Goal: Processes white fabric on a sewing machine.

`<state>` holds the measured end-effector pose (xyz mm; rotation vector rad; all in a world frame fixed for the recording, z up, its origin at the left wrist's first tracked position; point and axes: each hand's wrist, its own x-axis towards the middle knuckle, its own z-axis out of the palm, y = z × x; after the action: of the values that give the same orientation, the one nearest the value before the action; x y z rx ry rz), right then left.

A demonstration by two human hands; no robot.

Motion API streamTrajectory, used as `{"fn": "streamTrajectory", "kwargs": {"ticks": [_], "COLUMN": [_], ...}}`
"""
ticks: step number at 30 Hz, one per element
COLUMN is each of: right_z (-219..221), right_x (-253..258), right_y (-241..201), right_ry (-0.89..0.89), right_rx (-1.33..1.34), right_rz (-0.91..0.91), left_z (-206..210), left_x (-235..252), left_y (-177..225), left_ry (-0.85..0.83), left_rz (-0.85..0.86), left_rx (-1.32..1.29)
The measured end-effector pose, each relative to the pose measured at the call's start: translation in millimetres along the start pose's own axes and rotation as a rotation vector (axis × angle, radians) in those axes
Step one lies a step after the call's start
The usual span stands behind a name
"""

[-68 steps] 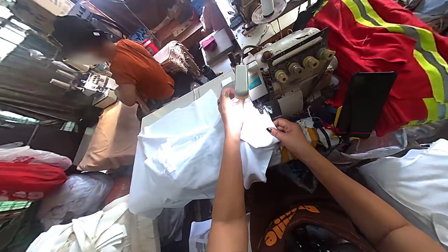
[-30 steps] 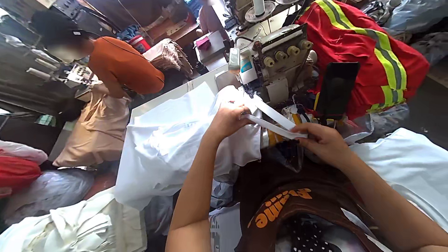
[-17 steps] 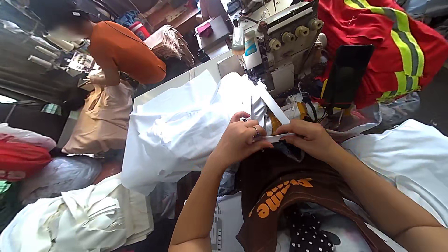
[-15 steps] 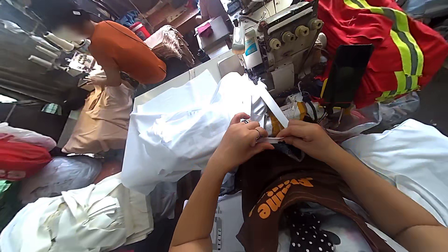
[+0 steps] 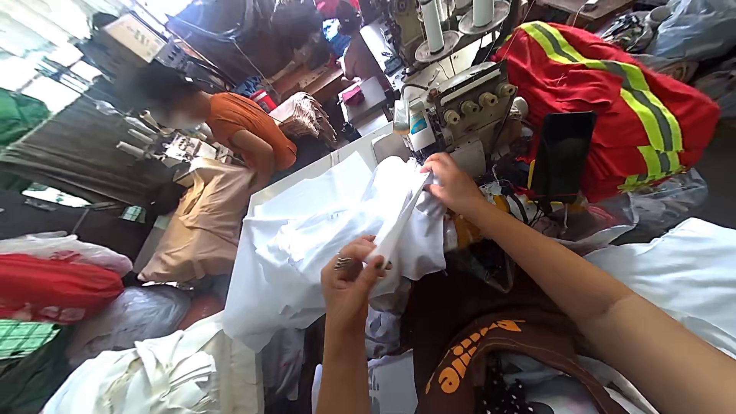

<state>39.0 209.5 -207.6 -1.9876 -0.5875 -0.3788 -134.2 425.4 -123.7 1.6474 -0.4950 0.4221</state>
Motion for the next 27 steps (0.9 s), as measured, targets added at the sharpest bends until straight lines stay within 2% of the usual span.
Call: {"fn": "streamTrajectory", "kwargs": {"ticks": [2, 5, 7, 9, 13, 17, 20, 23, 25, 26, 27], "right_z": [7, 12, 13, 12, -2, -41, -85, -110, -113, -112, -111], "right_x": [13, 18, 17, 16, -7, -80, -116, -118, -115, -113, -110], "right_y": [7, 12, 17, 19, 3, -57, -91, -94, -94, -95, -94], "right_ry": [0.023, 0.022, 0.031, 0.031, -0.064, -0.269, -0.348, -0.358, -0.373, -0.373, -0.367], "right_rx": [-0.018, -0.061, -0.051, -0.027, 0.011, 0.15, 0.256, 0.261, 0.232, 0.213, 0.195], "right_rz": [-0.005, -0.05, -0.081, -0.093, -0.225, -0.391, -0.396, -0.341, -0.312, -0.293, -0.275], "left_z": [-5, -7, -7, -7, -6, 3, 26, 50, 57, 60, 64], "left_x": [0, -3, -3, -4, -4, 11, 28, 47, 54, 56, 60], "left_y": [-5, -12, -14, -15, -8, -11, -40, -87, -104, -98, -80], "left_ry": [0.184, 0.334, 0.379, 0.351, 0.054, -0.228, -0.335, -0.478, -0.62, -0.716, -0.84], "left_rz": [-0.096, -0.163, -0.178, -0.161, -0.041, 0.126, 0.198, 0.333, 0.284, 0.152, -0.067], "left_rx": [-0.202, -0.343, -0.382, -0.369, -0.088, 0.277, 0.568, 0.935, 1.242, 1.345, 1.392]}}
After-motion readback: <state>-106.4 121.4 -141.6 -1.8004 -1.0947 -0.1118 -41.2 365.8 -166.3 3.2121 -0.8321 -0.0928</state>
